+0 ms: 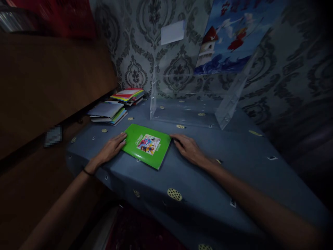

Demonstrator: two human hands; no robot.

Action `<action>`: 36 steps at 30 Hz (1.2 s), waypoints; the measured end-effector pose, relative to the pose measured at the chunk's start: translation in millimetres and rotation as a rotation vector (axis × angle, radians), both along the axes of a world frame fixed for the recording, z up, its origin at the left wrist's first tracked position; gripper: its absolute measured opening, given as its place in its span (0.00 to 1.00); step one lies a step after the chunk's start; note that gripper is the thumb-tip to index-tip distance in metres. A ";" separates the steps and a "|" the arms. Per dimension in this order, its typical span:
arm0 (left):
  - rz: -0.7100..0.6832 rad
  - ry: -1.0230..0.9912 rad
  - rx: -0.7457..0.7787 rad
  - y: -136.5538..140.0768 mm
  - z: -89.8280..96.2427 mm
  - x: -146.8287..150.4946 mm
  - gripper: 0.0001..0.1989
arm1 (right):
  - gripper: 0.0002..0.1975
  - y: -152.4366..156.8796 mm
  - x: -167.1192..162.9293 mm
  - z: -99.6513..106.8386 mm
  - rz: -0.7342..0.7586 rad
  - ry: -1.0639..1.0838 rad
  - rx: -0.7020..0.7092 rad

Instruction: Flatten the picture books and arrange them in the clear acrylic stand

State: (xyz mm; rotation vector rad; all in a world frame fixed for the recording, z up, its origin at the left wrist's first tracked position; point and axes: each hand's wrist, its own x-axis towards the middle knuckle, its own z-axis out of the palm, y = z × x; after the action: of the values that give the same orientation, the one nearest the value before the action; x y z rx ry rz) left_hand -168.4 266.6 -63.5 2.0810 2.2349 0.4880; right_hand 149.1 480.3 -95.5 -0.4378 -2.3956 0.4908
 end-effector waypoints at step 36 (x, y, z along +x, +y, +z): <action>-0.045 0.042 0.107 -22.5 -5.4 66.7 0.23 | 0.16 -9.5 3.5 7.3 0.024 -0.045 0.065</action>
State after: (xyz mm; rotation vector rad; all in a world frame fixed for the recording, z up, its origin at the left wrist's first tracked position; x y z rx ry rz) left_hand -101.6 244.1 -68.8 2.2070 2.2258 0.5788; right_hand 152.6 470.9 -88.2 -0.3960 -2.4553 0.4167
